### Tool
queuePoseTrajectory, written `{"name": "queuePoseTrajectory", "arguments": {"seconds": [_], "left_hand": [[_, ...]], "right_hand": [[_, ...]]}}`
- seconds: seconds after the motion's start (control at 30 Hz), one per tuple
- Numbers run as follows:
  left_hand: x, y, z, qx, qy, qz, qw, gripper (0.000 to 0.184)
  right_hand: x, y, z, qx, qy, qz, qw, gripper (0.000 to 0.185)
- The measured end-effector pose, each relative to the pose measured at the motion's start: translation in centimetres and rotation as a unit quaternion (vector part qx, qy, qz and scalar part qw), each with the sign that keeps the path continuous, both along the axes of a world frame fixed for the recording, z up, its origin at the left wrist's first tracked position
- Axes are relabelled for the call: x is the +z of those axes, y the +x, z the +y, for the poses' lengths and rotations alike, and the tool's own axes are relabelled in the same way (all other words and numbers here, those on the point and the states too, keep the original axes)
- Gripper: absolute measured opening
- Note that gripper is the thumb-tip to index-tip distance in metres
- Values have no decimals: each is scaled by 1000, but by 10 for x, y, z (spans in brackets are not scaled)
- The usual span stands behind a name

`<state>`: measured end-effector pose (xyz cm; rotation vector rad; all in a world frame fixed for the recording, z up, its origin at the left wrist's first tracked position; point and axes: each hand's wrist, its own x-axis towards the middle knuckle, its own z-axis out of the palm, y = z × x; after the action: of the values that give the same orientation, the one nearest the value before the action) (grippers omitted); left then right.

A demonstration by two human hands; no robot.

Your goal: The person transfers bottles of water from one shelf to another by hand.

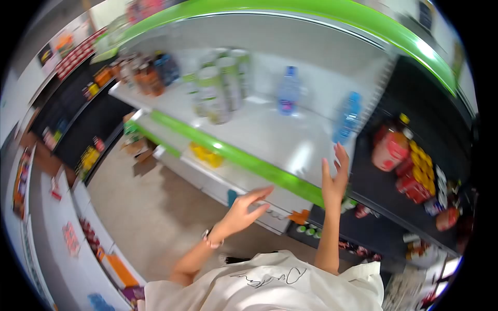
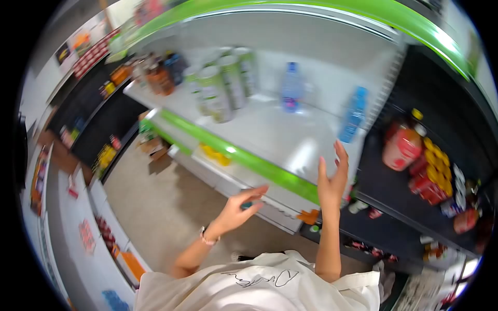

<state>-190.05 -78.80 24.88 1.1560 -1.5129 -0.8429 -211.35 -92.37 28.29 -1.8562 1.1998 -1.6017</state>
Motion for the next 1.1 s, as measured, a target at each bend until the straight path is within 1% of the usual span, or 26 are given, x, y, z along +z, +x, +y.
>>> {"name": "queuePoseTrajectory", "arguments": {"seconds": [0.03,0.07,0.1,0.13,0.17,0.2,0.23,0.27,0.3,0.33,0.37,0.4,0.47,0.53,0.6,0.67,0.7,0.77,0.8,0.87,0.9,0.93,1.0,1.03,1.07,1.1], "left_hand": [[-42,50,65,123,102,59,985,40],[-58,80,89,148,90,76,982,41],[-82,93,122,206,136,79,966,45],[-98,99,162,278,222,-21,934,52],[-159,124,222,280,315,-181,889,62],[-171,148,268,215,488,-277,799,70],[-178,176,311,138,557,-285,768,71],[-180,194,347,53,620,-286,729,72],[-173,202,368,68,626,-272,728,72],[-162,209,386,197,569,-223,767,70],[-155,213,401,320,501,-170,786,68],[-156,226,402,382,435,-179,796,64],[-119,248,384,404,446,-221,767,56],[-74,274,352,453,346,-216,792,47],[-49,297,322,512,62,-160,842,37],[-40,319,309,516,39,-117,848,35],[-39,337,306,510,12,-77,857,33],[-44,371,303,492,8,-42,870,32],[-47,387,306,457,16,-7,889,31],[-55,424,309,449,32,35,892,31],[-56,445,309,444,43,78,892,30],[-37,472,308,463,54,89,880,31],[-8,534,312,531,-27,0,847,37],[25,567,317,576,-34,-81,813,38],[48,594,326,620,-55,-106,776,38],[76,617,327,625,-192,-93,751,41]], "right_hand": [[-3,49,31,47,12,16,999,36],[-4,80,49,81,27,23,996,29],[-6,96,59,114,42,30,992,22],[-21,110,69,133,40,29,990,22],[-42,133,79,193,62,64,977,21],[-54,165,92,252,82,100,959,20],[-57,199,108,274,76,100,953,20],[-57,230,130,304,29,151,940,18],[-56,259,151,332,-20,199,922,17],[-51,289,169,352,-24,200,914,17],[-42,316,187,381,-85,217,894,17],[-35,340,204,406,-148,231,871,16],[-27,385,240,480,-129,217,840,17],[-23,426,265,558,-113,195,799,17],[-33,459,278,577,-99,193,787,17],[-39,489,281,599,-45,198,775,16],[-44,506,282,587,-31,175,790,16],[-52,538,279,579,74,149,799,15],[-56,552,279,576,78,147,800,15],[-66,589,275,576,145,186,783,15],[-68,614,272,574,150,184,784,15],[-68,644,268,584,140,187,777,14],[-57,703,264,614,109,163,764,13],[-49,735,255,613,114,161,766,13],[-40,769,244,635,68,148,755,13],[-34,797,240,653,34,131,745,13]]}}
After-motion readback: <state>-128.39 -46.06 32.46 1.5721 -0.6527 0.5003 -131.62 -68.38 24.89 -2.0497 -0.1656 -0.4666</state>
